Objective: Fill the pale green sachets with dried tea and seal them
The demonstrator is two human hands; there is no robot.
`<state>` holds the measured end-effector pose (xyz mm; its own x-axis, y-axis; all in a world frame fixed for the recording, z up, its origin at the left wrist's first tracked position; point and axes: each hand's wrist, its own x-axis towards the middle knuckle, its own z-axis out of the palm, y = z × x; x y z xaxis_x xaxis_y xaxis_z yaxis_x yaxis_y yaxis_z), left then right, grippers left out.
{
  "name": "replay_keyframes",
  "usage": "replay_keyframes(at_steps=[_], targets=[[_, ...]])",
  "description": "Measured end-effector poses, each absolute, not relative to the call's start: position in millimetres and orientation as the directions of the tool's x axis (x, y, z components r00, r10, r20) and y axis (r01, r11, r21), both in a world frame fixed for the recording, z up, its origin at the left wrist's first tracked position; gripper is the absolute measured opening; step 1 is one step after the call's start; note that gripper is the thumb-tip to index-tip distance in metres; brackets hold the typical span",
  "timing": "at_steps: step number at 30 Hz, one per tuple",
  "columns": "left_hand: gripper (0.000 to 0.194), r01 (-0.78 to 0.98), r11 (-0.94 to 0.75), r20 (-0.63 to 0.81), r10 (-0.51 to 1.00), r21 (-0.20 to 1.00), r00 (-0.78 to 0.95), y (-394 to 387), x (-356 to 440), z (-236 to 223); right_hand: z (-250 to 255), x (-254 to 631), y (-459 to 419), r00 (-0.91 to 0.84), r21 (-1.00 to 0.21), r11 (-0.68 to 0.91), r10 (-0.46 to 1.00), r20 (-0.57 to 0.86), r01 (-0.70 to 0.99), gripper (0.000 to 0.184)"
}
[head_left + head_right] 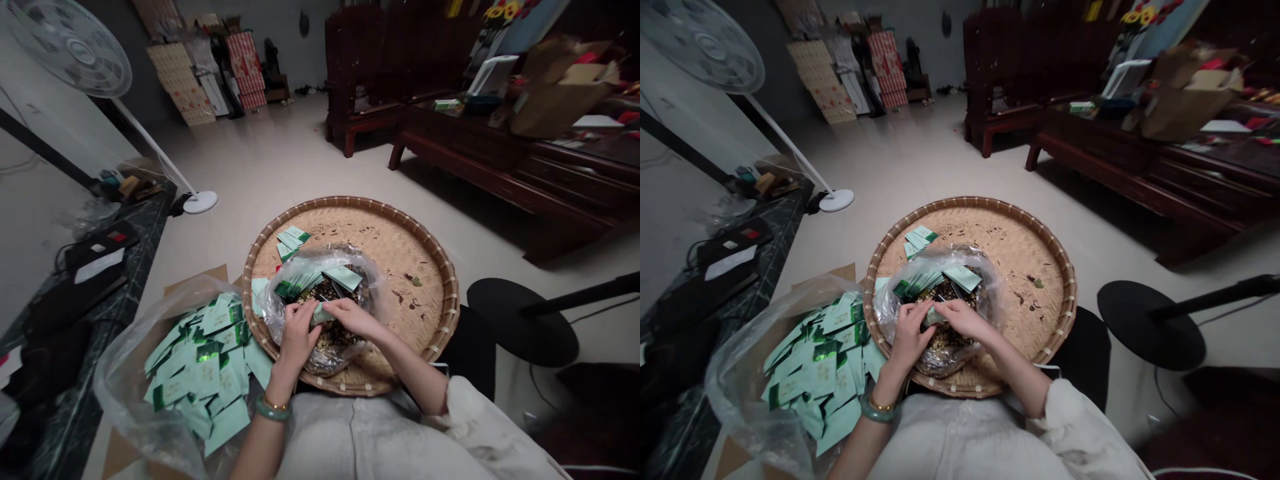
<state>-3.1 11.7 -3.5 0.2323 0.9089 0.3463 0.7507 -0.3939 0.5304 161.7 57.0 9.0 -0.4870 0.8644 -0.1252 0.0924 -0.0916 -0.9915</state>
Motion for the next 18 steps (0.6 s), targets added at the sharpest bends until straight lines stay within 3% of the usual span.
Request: replay_keyframes(at_steps=[6,8,10,13,15,18], targets=[[0.035,0.699,-0.173,0.28,0.959,0.694,-0.041,13.2,-6.4,-9.4,17.9,171.4,52.4,-0.181,-0.981,-0.097,0.981,-0.066,-0.167,0.048],[0.034,0.671,-0.114,0.248,0.963,0.733,-0.107,14.7,-8.6,-11.0,11.2,174.5,45.2,-0.228,-0.995,-0.103,0.969,-0.097,-0.013,0.037],[0.034,0.649,-0.089,0.242,0.959,0.755,-0.15,16.6,-10.5,-12.8,2.6,175.5,35.7,-0.397,-0.956,-0.032,0.905,-0.151,0.292,0.028],[0.035,0.596,-0.066,0.228,0.953,0.801,-0.201,18.9,-12.6,-16.0,-6.8,171.7,23.7,-0.516,-0.777,0.18,0.831,-0.208,0.603,0.064],[0.036,0.541,-0.052,0.206,0.952,0.839,-0.228,19.7,-13.6,-18.4,-8.7,166.7,20.8,-0.504,-0.697,0.226,0.835,-0.221,0.68,0.082],[0.038,0.45,-0.036,0.168,0.952,0.892,-0.256,19.9,-15.1,-21.2,-9.5,158.9,22.4,-0.497,-0.652,0.248,0.837,-0.229,0.716,0.091]])
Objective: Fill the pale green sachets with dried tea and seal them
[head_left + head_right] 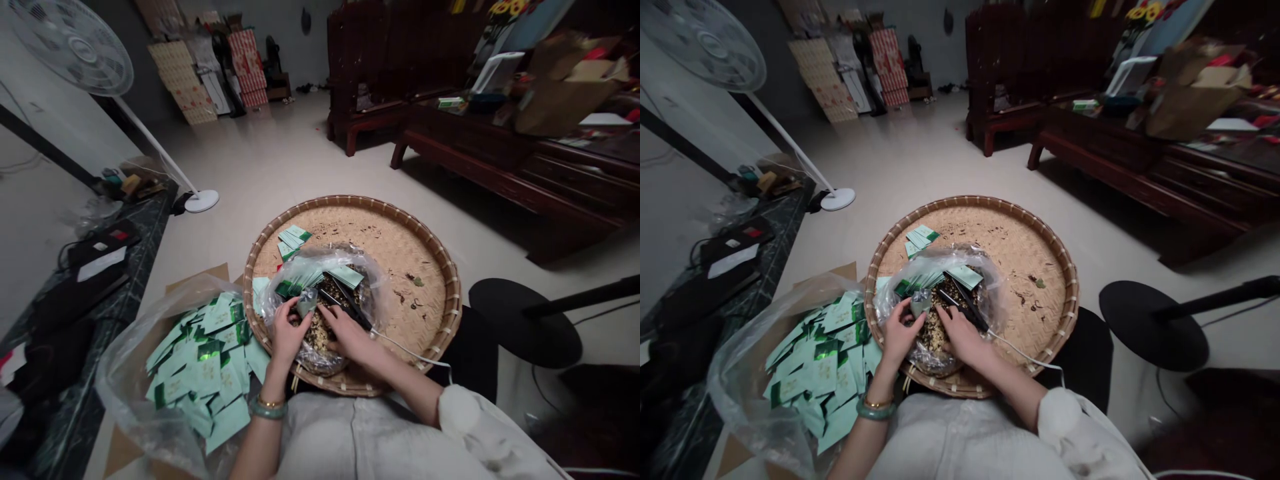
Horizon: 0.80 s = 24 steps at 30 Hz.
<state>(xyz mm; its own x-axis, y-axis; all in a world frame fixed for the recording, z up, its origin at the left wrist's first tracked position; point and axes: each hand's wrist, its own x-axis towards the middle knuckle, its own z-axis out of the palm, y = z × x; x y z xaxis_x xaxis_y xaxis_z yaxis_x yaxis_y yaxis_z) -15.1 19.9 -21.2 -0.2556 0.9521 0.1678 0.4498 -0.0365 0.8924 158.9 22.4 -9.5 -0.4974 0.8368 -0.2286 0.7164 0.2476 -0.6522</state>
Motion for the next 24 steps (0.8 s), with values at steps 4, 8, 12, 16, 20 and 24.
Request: replay_keyframes(at_steps=[4,8,12,16,20,24], targets=[[0.041,0.315,-0.024,0.123,0.947,0.949,-0.298,20.1,-16.6,-23.1,-17.2,149.4,25.2,-0.525,-0.708,0.265,0.834,-0.173,0.654,0.081],[0.044,0.24,-0.009,0.093,0.935,0.971,-0.342,20.9,-17.6,-23.7,-27.0,137.1,26.6,-0.504,-0.84,0.277,0.864,0.005,0.467,0.06],[0.047,0.176,0.011,0.058,0.922,0.984,-0.384,21.6,-19.5,-22.1,-27.9,133.1,28.7,-0.498,-0.883,0.304,0.862,0.095,0.357,0.06],[0.048,0.133,0.019,0.042,0.897,0.991,-0.441,22.1,-20.6,-19.9,-25.2,137.6,24.8,-0.528,-0.808,0.34,0.848,0.042,0.482,0.069],[0.048,0.163,0.014,0.067,0.876,0.987,-0.477,22.7,-20.1,-18.8,-21.3,130.3,20.7,-0.581,-0.734,0.424,0.813,0.05,0.53,0.063],[0.047,0.186,0.0,0.092,0.868,0.983,-0.488,22.6,-20.9,-17.8,-19.6,118.3,27.5,-0.621,-0.684,0.499,0.779,0.085,0.532,0.041]])
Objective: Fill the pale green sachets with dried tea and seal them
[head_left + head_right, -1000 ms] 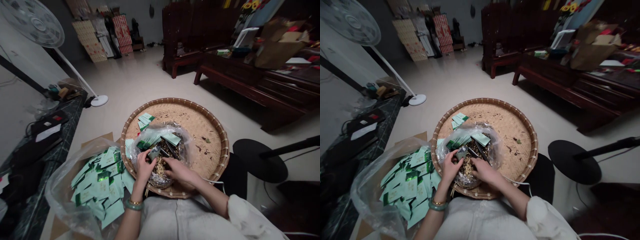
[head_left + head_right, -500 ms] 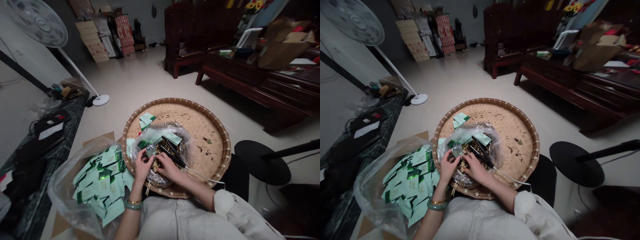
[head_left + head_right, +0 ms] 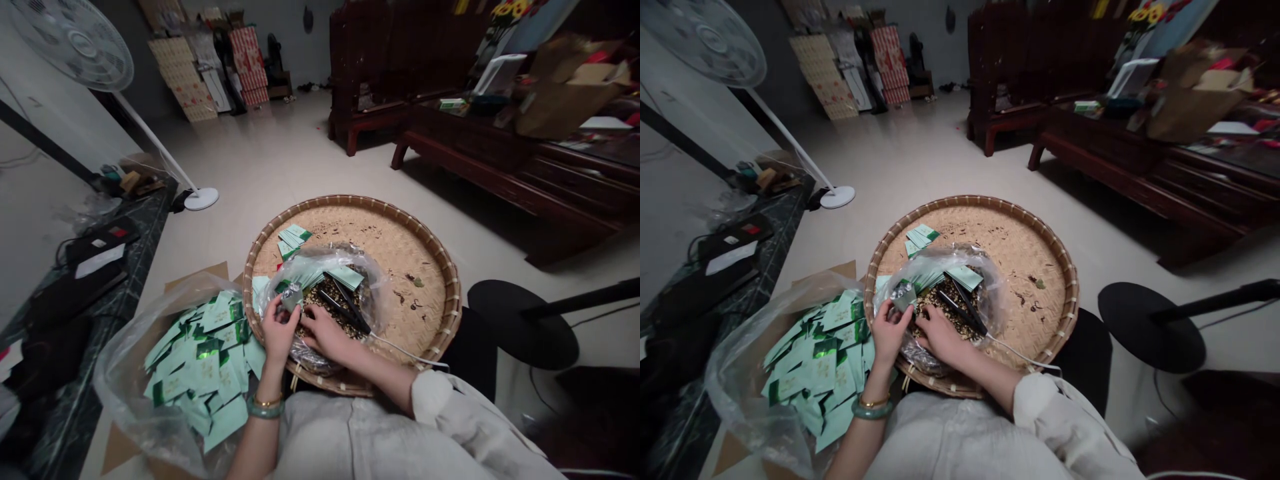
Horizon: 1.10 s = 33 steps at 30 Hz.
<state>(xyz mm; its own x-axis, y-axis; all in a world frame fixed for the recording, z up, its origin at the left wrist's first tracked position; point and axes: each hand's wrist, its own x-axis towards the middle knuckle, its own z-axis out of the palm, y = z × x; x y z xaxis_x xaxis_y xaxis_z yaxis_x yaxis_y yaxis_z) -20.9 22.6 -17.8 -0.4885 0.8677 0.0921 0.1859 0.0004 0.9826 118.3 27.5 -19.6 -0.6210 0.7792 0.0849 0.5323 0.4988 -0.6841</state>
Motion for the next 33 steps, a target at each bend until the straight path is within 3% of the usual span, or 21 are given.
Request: replay_keyframes(at_steps=[3,5,10,14,19,22,24,29,33], targets=[[0.047,0.193,-0.009,0.105,0.862,0.981,-0.496,22.0,-21.9,-18.1,-21.9,118.7,35.1,-0.617,-0.683,0.498,0.782,0.088,0.534,0.021],[0.047,0.196,-0.011,0.107,0.868,0.981,-0.484,21.5,-21.8,-18.8,-23.7,124.0,38.0,-0.599,-0.693,0.475,0.797,0.077,0.543,0.018],[0.045,0.212,-0.017,0.106,0.903,0.977,-0.416,20.7,-19.4,-18.9,-26.7,137.3,36.7,-0.574,-0.729,0.411,0.818,0.029,0.548,0.029],[0.044,0.249,-0.041,0.134,0.92,0.968,-0.369,20.0,-19.0,-17.1,-26.1,142.3,37.7,-0.551,-0.768,0.376,0.834,0.035,0.519,0.026],[0.041,0.33,-0.092,0.195,0.936,0.939,-0.293,16.9,-19.5,-14.5,-7.6,158.9,47.9,-0.351,-0.877,0.266,0.929,0.121,0.401,0.021],[0.037,0.417,-0.132,0.25,0.937,0.899,-0.243,15.8,-17.0,-13.3,13.0,171.0,52.2,-0.252,-0.922,0.243,0.953,0.169,0.302,0.035],[0.036,0.457,-0.159,0.275,0.94,0.875,-0.201,15.6,-14.1,-13.0,26.8,176.2,52.9,-0.2,-0.929,0.258,0.957,0.21,0.264,0.038],[0.039,0.5,-0.2,0.298,0.946,0.843,-0.125,14.1,-4.4,-10.4,48.8,174.0,50.9,-0.099,-0.879,0.388,0.921,0.376,0.276,0.022],[0.039,0.465,-0.197,0.291,0.947,0.863,-0.139,12.1,2.8,-7.0,52.9,165.0,49.6,-0.166,-0.806,0.501,0.865,0.473,0.316,0.023]])
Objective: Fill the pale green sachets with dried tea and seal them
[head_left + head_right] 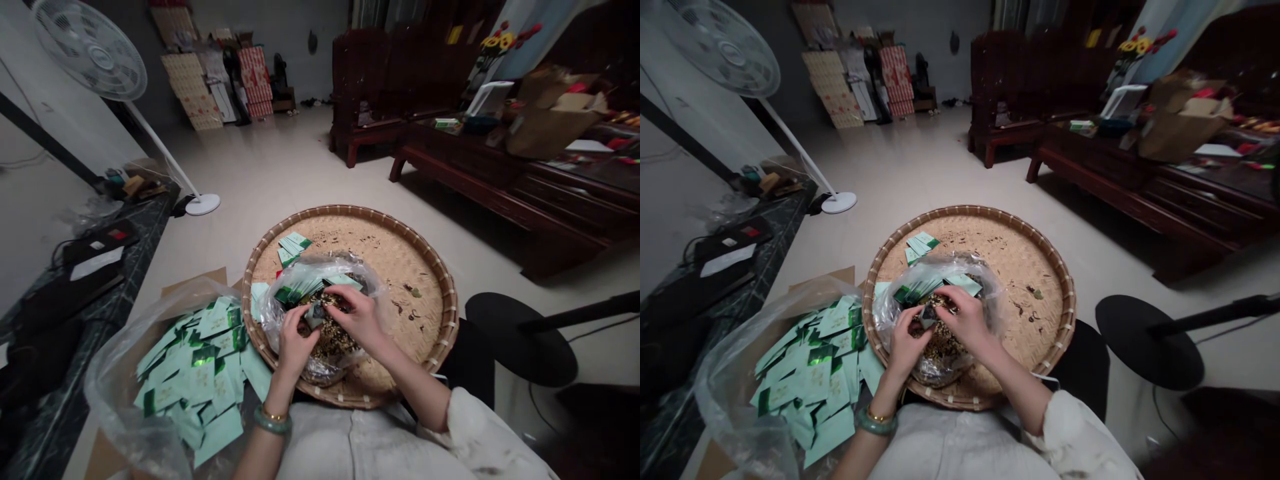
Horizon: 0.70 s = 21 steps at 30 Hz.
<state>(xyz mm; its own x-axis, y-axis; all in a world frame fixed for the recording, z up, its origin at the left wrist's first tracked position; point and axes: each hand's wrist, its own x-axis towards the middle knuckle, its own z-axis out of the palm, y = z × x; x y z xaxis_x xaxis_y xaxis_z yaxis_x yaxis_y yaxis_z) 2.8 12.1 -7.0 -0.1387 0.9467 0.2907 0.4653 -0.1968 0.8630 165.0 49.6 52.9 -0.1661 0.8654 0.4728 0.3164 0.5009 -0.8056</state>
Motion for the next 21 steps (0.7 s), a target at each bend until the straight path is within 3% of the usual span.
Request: replay_keyframes(at_steps=[6,21], targets=[[0.041,0.418,-0.163,0.252,0.953,0.894,-0.168,11.7,5.2,-10.5,50.7,163.2,49.5,-0.312,-0.739,0.586,0.808,0.5,0.334,0.024],[0.043,0.387,-0.138,0.214,0.963,0.912,-0.162,12.4,5.6,-13.2,67.4,169.7,38.7,-0.501,-0.751,0.574,0.779,0.377,0.327,0.054]])
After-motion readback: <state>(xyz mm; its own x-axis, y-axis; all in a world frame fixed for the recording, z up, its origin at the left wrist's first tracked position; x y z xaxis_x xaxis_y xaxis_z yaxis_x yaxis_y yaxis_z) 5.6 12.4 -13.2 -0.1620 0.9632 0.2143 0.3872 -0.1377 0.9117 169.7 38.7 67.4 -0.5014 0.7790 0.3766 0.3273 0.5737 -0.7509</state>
